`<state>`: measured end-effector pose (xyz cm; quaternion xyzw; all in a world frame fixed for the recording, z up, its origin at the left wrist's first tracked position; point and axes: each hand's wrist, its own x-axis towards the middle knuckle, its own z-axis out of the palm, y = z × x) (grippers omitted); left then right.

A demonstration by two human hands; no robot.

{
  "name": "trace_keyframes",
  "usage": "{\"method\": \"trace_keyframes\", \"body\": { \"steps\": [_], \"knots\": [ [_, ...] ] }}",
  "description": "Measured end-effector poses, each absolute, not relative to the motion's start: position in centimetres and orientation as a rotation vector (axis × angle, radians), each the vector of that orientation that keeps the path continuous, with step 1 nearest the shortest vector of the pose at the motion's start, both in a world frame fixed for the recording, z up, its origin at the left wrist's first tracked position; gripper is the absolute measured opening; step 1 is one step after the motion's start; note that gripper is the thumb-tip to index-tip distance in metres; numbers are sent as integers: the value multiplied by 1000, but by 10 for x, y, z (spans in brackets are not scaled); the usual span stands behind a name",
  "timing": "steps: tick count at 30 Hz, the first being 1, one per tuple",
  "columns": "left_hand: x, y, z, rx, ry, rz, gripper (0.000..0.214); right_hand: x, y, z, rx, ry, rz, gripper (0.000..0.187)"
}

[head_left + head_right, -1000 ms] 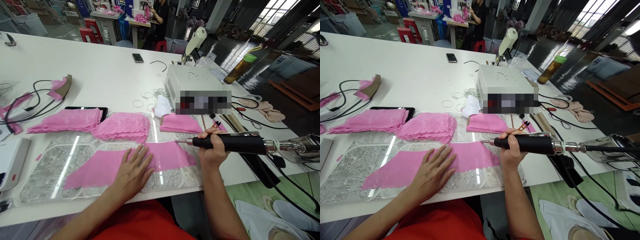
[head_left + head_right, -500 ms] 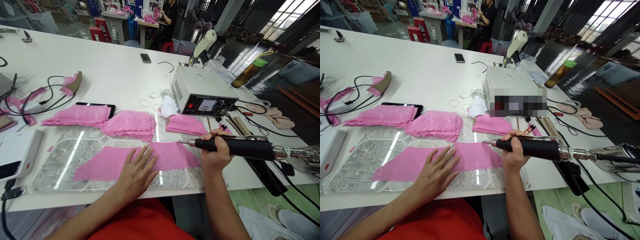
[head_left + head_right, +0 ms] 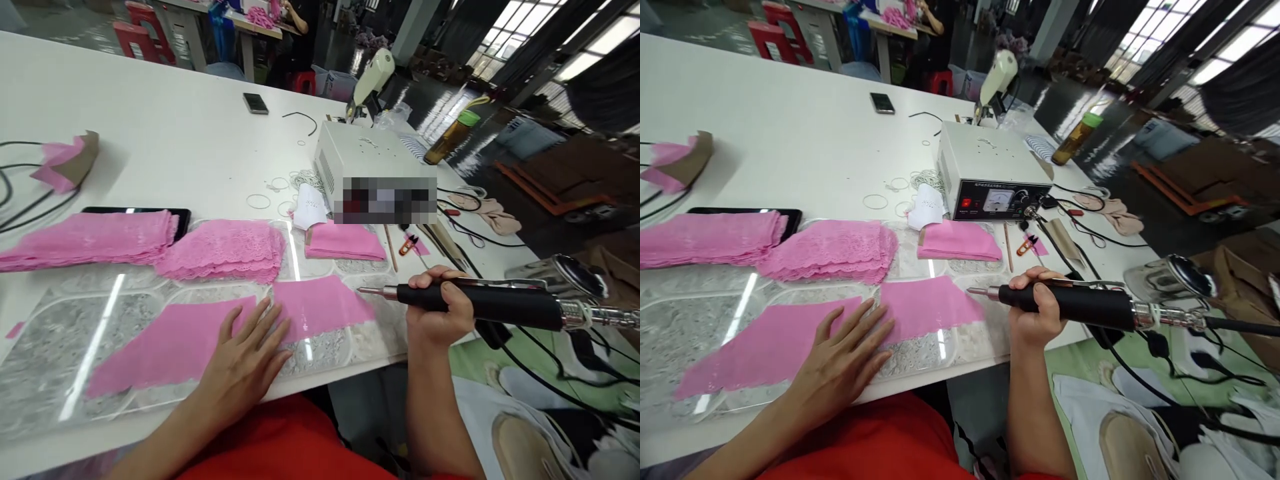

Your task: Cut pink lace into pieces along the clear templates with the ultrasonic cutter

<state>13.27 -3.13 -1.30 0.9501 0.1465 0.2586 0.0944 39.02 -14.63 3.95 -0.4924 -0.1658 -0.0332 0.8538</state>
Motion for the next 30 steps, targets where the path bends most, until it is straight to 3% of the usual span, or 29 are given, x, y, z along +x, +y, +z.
{"method": "trace_keyframes", "body": {
  "steps": [8,30],
  "knots": [
    [134,-29,-13,2828,400,786,30,393,-181,39,-1087,-330,-113,13],
    [134,-31,-12,2783,439,784,32,394,-177,36,-1096,-382,-107,14]
  ]
}}
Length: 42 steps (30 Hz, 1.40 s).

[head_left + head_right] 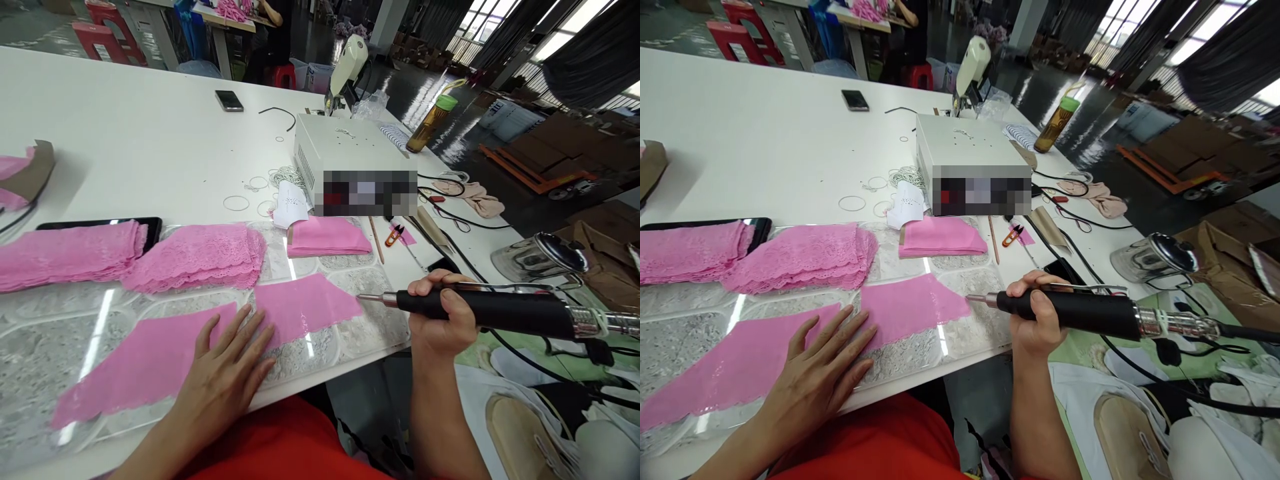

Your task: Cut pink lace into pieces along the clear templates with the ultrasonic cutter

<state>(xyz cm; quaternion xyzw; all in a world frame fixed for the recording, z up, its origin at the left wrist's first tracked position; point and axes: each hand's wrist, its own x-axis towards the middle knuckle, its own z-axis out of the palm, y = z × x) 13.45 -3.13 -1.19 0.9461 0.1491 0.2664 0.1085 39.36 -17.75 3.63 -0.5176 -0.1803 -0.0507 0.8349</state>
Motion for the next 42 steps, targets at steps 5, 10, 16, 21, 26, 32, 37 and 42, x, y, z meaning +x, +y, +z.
{"method": "trace_keyframes", "body": {
  "steps": [5,10,16,21,26,32,37,42],
  "knots": [
    [134,-30,-11,2822,388,791,31,390,-169,36,-1093,-424,-73,15],
    [133,-31,-11,2797,417,789,31,388,-163,34,-1079,-448,-57,14],
    [135,-32,-12,2770,438,793,31,387,-162,33,-1069,-460,-50,13],
    [134,-32,-13,2772,444,785,32,387,-163,32,-1078,-477,-57,10],
    [133,-33,-14,2751,453,787,33,389,-163,33,-1076,-490,-42,12],
    [132,-34,-14,2736,456,798,33,386,-152,34,-1047,-502,-25,13],
    [132,-33,-15,2734,453,788,33,384,-141,32,-1048,-518,-18,11],
    [131,-33,-16,2738,453,793,33,384,-135,31,-1037,-530,1,12]
  ]
}}
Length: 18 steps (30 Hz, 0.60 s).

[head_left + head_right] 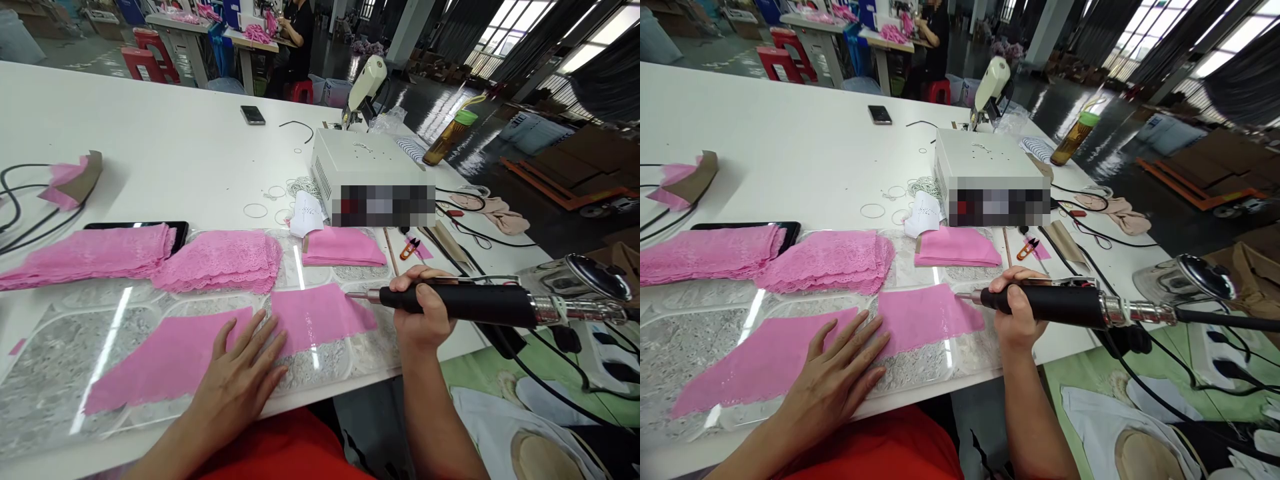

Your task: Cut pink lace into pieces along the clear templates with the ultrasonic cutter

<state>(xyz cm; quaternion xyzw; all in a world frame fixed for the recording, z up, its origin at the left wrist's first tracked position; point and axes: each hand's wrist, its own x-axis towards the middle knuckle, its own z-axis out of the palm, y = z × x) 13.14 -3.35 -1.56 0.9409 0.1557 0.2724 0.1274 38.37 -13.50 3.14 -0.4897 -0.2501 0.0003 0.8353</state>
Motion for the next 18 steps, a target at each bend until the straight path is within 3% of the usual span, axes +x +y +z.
{"method": "trace_keyframes", "body": {
  "steps": [18],
  "knots": [
    [125,-39,-11,2821,473,833,30,379,-128,37,-1043,-509,-20,12]
  ]
}}
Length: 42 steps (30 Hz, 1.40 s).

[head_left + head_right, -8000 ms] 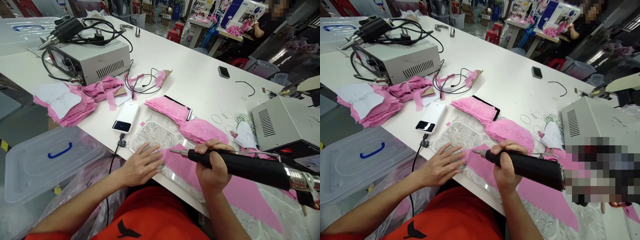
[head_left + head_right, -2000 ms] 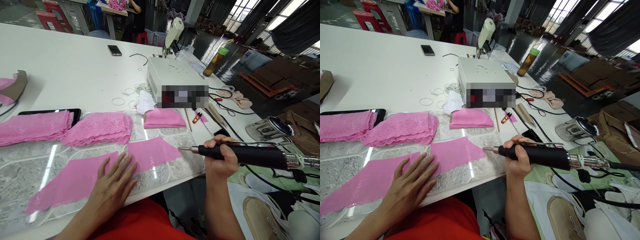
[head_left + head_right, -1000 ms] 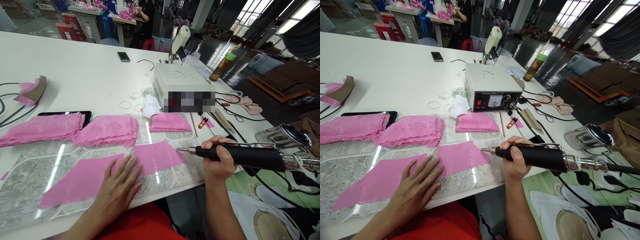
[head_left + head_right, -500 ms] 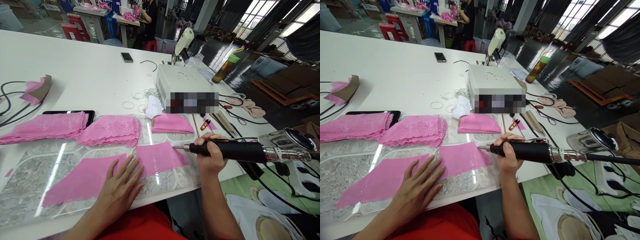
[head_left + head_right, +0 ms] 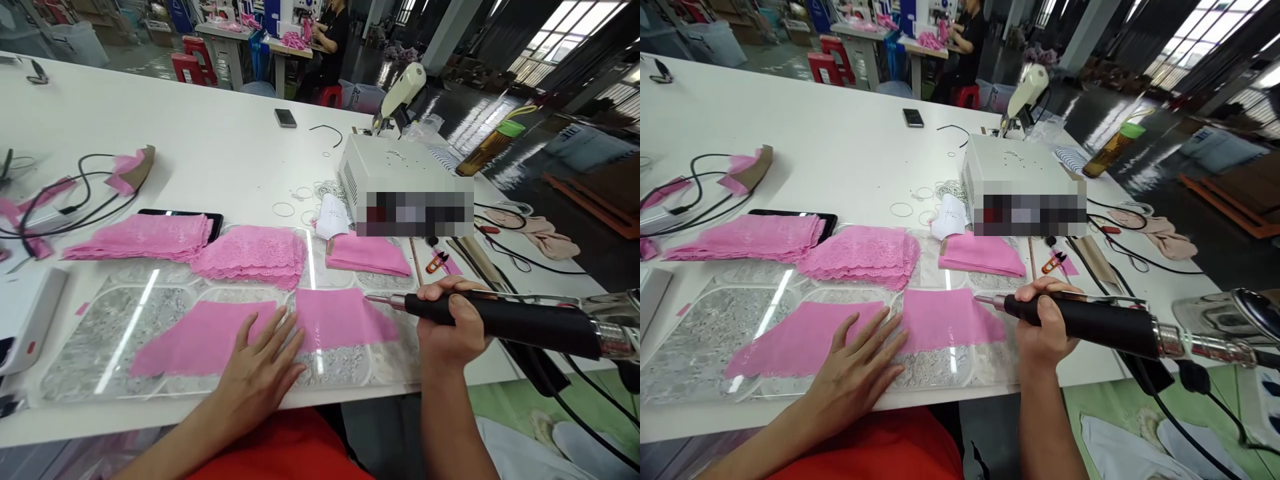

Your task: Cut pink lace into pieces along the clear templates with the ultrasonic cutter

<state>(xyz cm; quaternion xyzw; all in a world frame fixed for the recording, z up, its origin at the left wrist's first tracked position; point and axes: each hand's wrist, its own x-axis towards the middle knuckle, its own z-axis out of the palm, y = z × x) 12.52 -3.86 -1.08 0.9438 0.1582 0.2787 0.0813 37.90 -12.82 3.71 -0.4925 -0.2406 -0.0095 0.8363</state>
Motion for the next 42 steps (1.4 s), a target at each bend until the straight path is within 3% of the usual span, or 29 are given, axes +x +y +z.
{"method": "trace_keyframes", "body": {
  "steps": [11,42],
  "knots": [
    [120,-40,-11,2841,401,827,29,355,-98,34,-1024,-568,123,11],
    [115,-41,-17,2836,400,787,34,346,-91,38,-1046,-614,124,10]
  ]
}}
